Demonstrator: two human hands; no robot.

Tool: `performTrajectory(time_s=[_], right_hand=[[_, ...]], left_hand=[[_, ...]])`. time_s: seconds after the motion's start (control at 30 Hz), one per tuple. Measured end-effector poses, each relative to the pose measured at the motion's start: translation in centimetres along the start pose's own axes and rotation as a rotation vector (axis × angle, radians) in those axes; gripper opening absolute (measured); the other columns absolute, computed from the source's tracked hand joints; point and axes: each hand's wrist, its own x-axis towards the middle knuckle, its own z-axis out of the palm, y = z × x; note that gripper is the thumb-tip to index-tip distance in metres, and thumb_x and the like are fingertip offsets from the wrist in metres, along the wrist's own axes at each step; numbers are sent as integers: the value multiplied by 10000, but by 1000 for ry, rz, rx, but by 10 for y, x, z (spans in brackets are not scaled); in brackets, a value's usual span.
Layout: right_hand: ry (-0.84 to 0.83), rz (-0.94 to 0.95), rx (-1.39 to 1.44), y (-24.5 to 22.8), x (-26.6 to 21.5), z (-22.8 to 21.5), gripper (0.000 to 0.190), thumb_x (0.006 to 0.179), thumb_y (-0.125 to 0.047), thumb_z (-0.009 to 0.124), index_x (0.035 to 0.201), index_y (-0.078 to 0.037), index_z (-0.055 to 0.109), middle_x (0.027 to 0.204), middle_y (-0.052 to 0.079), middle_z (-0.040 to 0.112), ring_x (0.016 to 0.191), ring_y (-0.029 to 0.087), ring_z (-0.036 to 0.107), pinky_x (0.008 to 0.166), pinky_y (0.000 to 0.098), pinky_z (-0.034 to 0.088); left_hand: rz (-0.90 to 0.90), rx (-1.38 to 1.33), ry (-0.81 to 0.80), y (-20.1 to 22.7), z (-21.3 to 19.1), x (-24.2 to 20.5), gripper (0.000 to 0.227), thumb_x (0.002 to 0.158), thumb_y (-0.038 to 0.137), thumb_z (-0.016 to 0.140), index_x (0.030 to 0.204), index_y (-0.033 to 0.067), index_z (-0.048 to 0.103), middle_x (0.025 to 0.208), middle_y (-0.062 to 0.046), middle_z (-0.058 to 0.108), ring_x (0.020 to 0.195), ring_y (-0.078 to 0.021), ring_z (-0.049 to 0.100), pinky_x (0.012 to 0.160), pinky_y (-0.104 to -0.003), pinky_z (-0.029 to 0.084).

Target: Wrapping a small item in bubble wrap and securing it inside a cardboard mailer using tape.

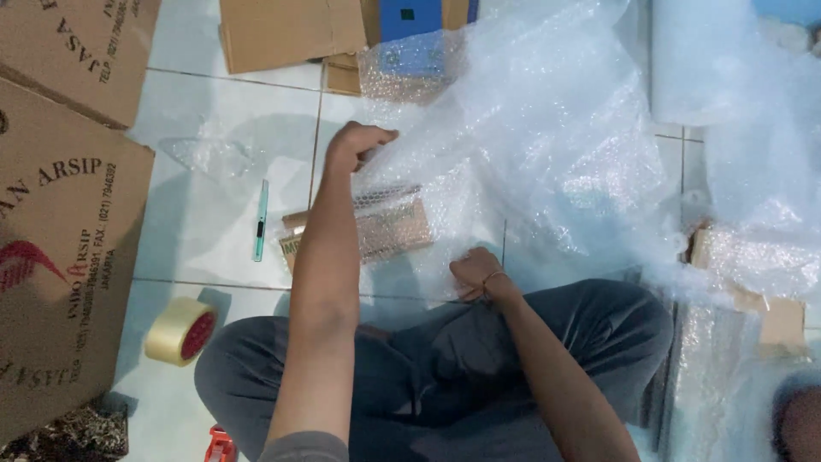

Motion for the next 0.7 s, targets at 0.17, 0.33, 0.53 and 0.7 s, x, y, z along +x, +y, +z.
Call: performTrajectory(time_s=[0.17, 0.33, 0.53, 0.7], right_hand=[[-13, 2, -33, 0, 5, -1, 423, 764, -307, 670, 938, 54, 807, 913, 246, 773, 909, 392, 749, 716, 495, 634], [-19, -23, -123, -1, 1, -5, 446, 765, -330, 652, 915, 59, 808, 884, 232, 776, 927, 416, 743, 731, 511, 587], [-23, -11, -24, -9, -16, -4, 577, 740, -315, 701, 1120, 115, 763, 1100, 273, 759, 1018, 454, 723, 741, 537, 652], [-77, -18, -113, -17, -28, -7, 773, 798, -370, 657, 1397, 117, 611, 1372, 304, 637, 1260, 473, 612, 916, 573, 605]], left_hand=[[-14, 317, 169, 6, 39, -9, 1074, 788, 354, 877, 1585, -14, 258, 1506, -318, 297, 1345, -567, 454, 948, -642, 560], [-31, 167, 87, 0, 57, 11, 1130, 744, 434, 909, 1514, -47, 236, 1251, -287, 579, 1076, -437, 692, 717, -516, 641], [3, 389, 47, 38, 44, -60, 836, 795, 480, 851, 1412, -16, 584, 1262, -272, 673, 1180, -409, 673, 865, -544, 586], [231, 499, 432, 29, 56, -47, 1082, 822, 280, 933, 1557, 49, 174, 1488, -275, 408, 1424, -431, 441, 1137, -565, 453]])
